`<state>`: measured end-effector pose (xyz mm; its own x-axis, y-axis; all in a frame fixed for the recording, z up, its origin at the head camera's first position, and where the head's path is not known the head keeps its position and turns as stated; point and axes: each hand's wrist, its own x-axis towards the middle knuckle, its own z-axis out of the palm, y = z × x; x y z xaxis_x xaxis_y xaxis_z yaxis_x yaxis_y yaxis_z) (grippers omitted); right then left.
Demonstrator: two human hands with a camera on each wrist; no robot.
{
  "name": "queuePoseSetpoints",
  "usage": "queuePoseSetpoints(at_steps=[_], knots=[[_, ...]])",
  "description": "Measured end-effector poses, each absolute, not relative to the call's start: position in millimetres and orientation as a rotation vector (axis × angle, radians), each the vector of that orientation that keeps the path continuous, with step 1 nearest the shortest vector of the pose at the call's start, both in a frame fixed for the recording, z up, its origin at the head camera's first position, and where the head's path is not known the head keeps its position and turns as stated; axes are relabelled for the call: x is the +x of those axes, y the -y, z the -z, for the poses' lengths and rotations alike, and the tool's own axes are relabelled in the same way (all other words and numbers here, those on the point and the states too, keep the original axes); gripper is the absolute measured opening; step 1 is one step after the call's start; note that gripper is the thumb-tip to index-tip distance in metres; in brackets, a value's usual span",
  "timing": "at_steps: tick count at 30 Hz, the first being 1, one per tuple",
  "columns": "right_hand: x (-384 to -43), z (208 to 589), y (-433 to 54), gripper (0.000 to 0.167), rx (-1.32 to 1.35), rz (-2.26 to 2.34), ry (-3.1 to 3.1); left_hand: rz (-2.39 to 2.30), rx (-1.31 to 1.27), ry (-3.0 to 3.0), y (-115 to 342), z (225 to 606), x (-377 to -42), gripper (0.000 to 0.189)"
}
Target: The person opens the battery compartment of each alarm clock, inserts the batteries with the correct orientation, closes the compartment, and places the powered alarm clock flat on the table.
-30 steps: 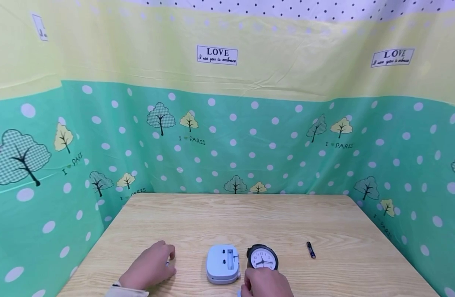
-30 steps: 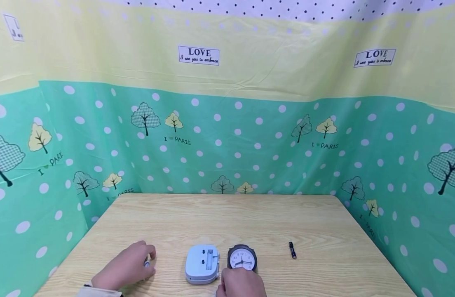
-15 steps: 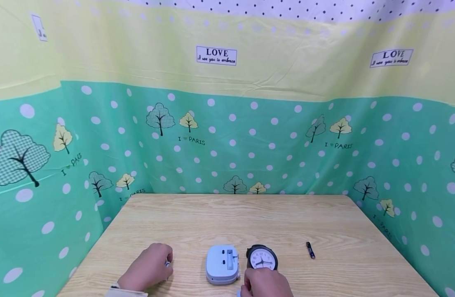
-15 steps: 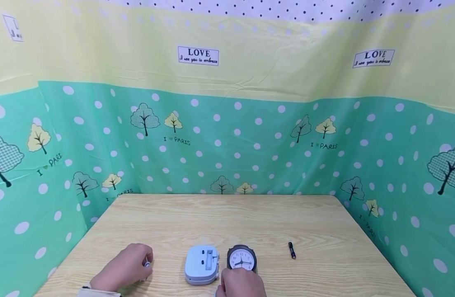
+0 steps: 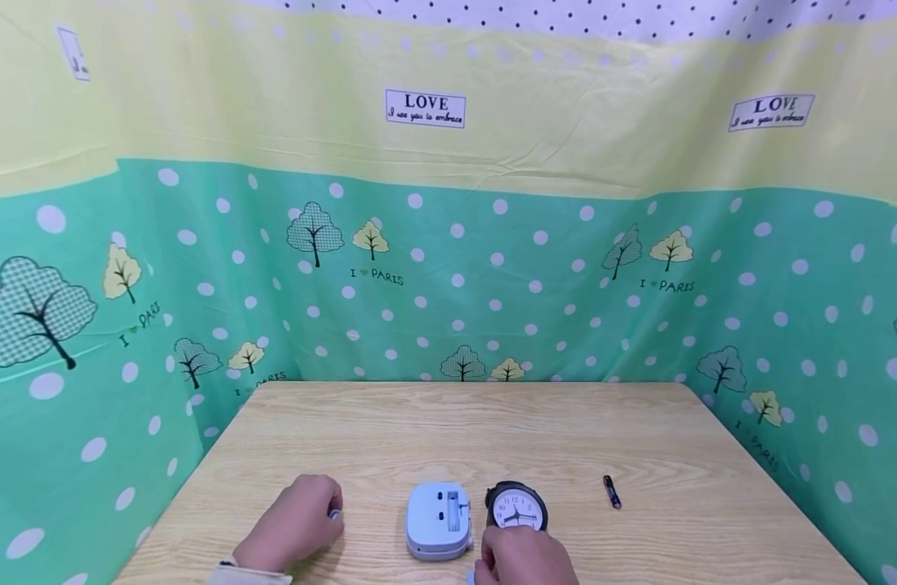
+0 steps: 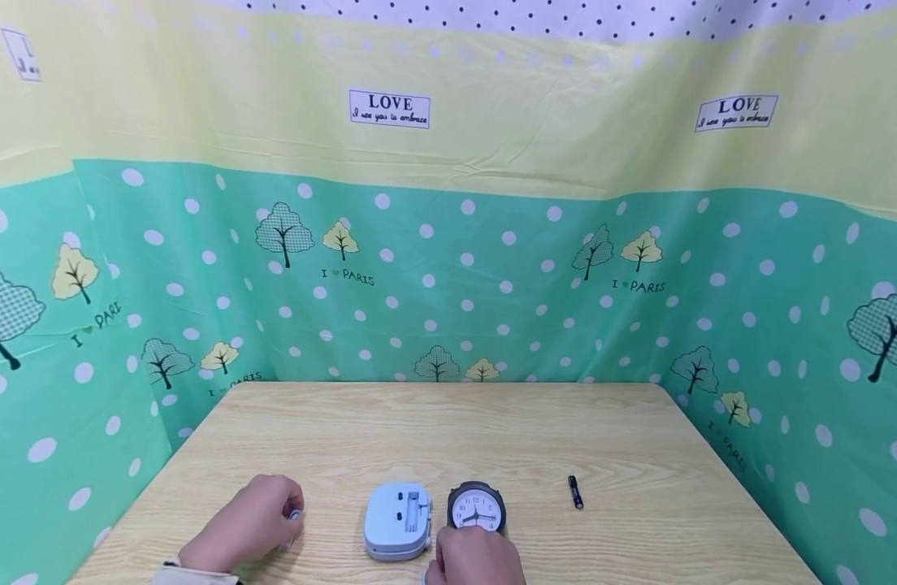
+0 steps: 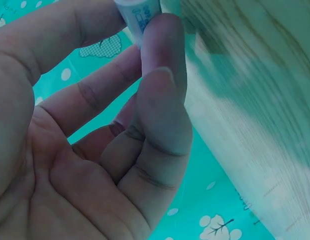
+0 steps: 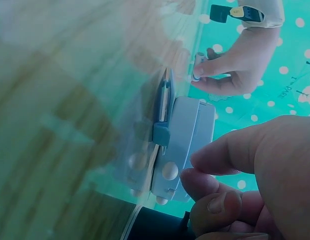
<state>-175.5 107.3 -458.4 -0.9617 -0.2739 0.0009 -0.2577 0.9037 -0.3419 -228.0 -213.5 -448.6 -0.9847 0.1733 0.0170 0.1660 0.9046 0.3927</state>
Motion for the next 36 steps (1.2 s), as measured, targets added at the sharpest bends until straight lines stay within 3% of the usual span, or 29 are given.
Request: queuePoseSetpoints(at_steps=[26, 36], knots=[[-175.5, 455.6, -107.1, 0.018, -0.406, 0.547, -3.063, -0.599, 0.31, -3.165, 189.6, 437.7, -240.2, 0.008], [-172.8, 453.3, -107.6, 0.036, -0.45, 0.633, -2.998, -0.609, 0.372, -3.19, 176.3, 433.3, -241.5, 0.008]])
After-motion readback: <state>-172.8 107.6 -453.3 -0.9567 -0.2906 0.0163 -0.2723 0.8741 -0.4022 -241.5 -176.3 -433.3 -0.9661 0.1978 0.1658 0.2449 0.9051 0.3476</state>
